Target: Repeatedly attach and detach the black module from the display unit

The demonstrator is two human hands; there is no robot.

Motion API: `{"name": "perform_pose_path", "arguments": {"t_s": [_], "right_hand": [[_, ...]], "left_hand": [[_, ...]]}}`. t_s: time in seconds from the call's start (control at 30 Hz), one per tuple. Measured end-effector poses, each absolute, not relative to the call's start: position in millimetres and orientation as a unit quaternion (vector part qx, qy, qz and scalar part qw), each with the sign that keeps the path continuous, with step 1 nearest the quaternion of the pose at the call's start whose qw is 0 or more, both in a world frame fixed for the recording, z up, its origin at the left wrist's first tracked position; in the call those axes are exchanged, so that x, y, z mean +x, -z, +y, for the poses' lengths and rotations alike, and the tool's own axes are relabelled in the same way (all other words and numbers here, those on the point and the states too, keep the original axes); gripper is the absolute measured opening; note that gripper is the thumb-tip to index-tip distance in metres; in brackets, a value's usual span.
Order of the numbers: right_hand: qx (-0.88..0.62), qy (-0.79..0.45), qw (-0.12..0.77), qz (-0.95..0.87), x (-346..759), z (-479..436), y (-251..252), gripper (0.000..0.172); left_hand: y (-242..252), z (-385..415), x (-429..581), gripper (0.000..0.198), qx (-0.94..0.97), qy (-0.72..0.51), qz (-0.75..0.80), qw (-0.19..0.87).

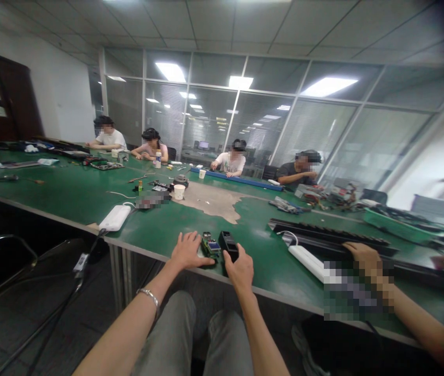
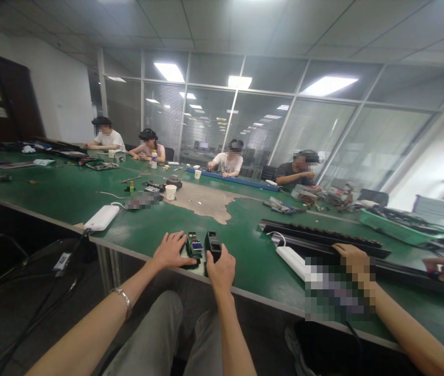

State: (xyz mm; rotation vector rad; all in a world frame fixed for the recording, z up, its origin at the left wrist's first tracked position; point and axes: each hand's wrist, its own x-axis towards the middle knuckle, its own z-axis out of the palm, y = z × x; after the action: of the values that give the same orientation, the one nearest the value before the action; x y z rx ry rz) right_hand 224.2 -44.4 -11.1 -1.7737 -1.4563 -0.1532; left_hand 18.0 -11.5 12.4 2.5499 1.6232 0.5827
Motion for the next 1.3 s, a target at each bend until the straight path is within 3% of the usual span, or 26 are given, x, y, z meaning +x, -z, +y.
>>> {"name": "perform_pose_path", "arguments": {"t_s": [0.37, 0.7, 1.07, 1.3], "right_hand": [[-0.647, -0.106, 0.538, -0.53, 207.8, -52.3, -37.6, 0.062], [-0.659, -0.067, 0.469, -0.584, 176.1, -42.7, -38.7, 0.06], [-0.664, 0.008, 0.34, -0.665, 167.9, -47.6, -30.9, 0.053], [-0.664, 0.001, 0.345, -0.664, 166.3, -49.5, -20.9, 0.068]], "left_hand": [[-13.2, -11.9, 17.8, 0.093, 0.832, -0.196, 0.517, 0.036], [-14.6, -14.1, 14.9, 0.083, 0.823, -0.202, 0.528, 0.048], [-12.1, -10.6, 12.3, 0.095, 0.826, -0.201, 0.523, 0.061], [-8.7, -9.1, 13.5, 0.096, 0.827, -0.206, 0.52, 0.055]]}}
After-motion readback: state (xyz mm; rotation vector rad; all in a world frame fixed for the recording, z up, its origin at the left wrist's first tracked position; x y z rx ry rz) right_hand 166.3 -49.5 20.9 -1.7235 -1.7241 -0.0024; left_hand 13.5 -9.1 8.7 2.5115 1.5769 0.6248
